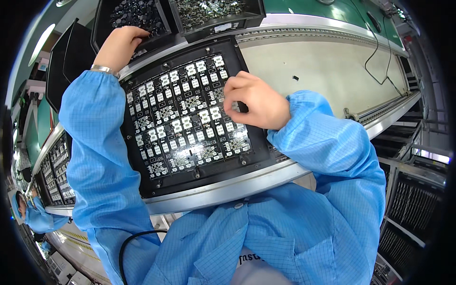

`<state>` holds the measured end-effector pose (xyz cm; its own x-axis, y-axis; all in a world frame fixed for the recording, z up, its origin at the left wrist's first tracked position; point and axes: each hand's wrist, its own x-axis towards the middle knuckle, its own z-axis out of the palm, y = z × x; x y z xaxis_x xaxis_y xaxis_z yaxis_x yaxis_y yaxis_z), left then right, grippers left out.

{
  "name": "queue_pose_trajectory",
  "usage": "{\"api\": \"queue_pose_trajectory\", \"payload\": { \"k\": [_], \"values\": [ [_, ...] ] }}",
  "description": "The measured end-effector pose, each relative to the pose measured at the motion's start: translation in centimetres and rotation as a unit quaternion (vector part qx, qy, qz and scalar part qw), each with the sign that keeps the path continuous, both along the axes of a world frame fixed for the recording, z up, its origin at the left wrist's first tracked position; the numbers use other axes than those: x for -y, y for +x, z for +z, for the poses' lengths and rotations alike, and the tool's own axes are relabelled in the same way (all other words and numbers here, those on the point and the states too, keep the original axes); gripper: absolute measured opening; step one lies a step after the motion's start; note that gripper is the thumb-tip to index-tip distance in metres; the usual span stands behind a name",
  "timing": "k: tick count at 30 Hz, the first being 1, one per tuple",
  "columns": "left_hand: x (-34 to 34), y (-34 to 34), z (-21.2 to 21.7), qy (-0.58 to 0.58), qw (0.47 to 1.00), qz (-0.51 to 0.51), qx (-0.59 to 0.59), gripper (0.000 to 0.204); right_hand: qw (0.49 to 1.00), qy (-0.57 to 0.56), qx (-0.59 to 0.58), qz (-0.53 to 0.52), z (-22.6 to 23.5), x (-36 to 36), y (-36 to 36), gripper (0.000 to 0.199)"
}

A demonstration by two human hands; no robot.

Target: Manually assembling electronic components onto a grid-like circuit board carrier at an industrial station.

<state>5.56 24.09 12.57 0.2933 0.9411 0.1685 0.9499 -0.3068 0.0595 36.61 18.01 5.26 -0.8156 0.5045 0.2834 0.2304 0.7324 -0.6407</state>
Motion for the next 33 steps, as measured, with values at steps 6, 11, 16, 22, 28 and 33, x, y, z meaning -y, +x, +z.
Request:
{"api": "queue_pose_trajectory", "payload": {
  "k": [6, 11, 16, 22, 28, 33],
  "values": [
    [-1.0, -0.3, -0.3, 0.023, 0.998, 0.038, -0.034, 0.022, 1.000, 0.011, 0.005, -0.018, 0.1, 0.5, -0.2, 0.011],
    [-0.4, -1.0, 0.2, 0.075, 0.968, 0.009, 0.239, 0.019, 0.999, 0.022, 0.005, -0.031, 0.1, 0.7, -0.5, 0.012],
    [4.1, 2.6, 1.8, -0.072, 0.850, -0.010, 0.522, 0.017, 0.999, 0.023, -0.002, -0.032, -0.3, 0.6, -0.4, 0.013],
    [9.3, 7.2, -1.8, -0.234, 0.765, -0.068, 0.596, 0.017, 0.999, 0.025, -0.003, -0.021, -0.3, 0.3, 0.2, 0.016],
    [12.2, 9.6, -5.7, -0.244, 0.792, -0.074, 0.554, 0.021, 0.986, -0.096, -0.127, -0.051, 1.2, -0.7, 1.0, 0.013],
    [11.9, 11.0, -5.4, -0.154, 0.891, -0.107, 0.413, 0.026, 0.986, -0.084, -0.134, -0.052, 1.0, -1.0, 1.6, 0.016]
  ]
}}
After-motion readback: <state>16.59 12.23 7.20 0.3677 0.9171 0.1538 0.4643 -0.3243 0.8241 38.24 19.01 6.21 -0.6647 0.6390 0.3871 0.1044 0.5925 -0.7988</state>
